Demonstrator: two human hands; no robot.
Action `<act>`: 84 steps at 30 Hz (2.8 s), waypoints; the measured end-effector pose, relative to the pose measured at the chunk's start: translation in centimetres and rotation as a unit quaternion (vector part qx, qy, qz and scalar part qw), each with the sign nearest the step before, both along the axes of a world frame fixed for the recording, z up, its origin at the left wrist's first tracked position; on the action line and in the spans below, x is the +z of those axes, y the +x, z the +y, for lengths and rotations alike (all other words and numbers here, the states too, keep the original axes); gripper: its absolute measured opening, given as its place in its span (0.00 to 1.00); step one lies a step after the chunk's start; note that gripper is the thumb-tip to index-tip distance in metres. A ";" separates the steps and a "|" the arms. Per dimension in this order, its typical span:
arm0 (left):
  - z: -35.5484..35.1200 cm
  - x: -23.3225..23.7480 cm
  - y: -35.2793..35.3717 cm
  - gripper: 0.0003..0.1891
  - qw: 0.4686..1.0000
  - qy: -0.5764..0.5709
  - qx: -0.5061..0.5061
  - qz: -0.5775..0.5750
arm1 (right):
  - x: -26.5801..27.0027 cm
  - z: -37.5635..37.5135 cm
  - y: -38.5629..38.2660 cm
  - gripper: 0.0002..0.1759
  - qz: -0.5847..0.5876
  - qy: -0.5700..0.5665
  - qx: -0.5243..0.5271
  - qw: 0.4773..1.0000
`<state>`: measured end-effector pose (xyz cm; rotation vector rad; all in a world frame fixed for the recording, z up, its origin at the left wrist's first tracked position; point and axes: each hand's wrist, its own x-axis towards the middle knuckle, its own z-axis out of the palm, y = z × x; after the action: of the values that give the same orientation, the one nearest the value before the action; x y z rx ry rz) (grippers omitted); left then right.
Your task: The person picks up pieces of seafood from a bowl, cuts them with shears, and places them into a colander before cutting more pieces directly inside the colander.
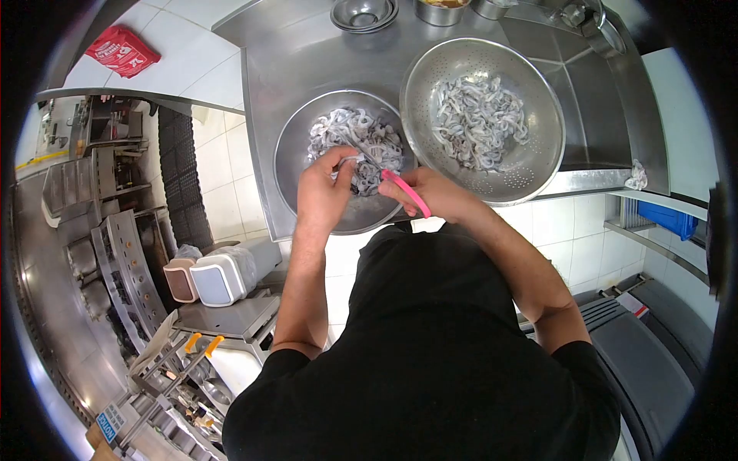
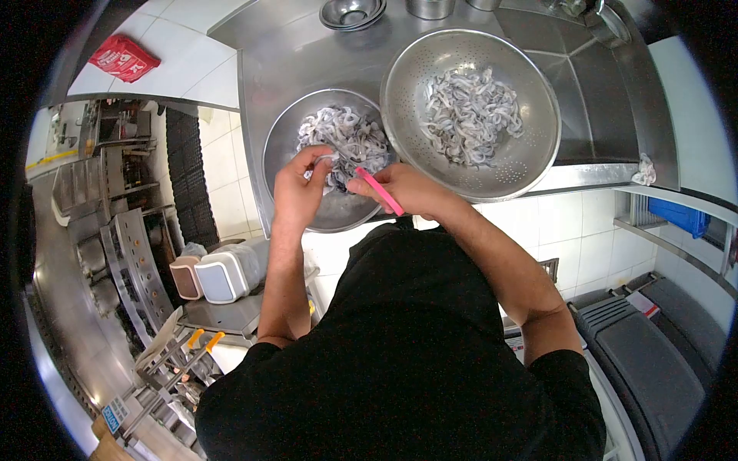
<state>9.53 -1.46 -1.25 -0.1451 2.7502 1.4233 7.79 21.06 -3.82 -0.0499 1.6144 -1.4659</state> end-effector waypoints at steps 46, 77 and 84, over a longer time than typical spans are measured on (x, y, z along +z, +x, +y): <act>-2.8 -1.7 -0.5 0.09 0.998 0.018 0.030 -0.042 | 0.1 0.3 0.7 0.40 -0.074 -0.119 -0.063 0.988; -1.3 -2.8 -2.1 0.24 0.976 -0.215 -0.028 -0.019 | 1.8 2.2 0.1 0.39 -0.134 -0.114 -0.025 0.984; -0.4 -2.0 -2.1 0.25 0.979 -0.202 -0.024 -0.007 | 2.0 2.7 -0.5 0.34 -0.053 -0.147 -0.026 0.987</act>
<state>7.46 -1.91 -3.28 -0.0976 2.9694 0.8314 7.30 23.80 -1.82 -0.0960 1.3137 -1.7086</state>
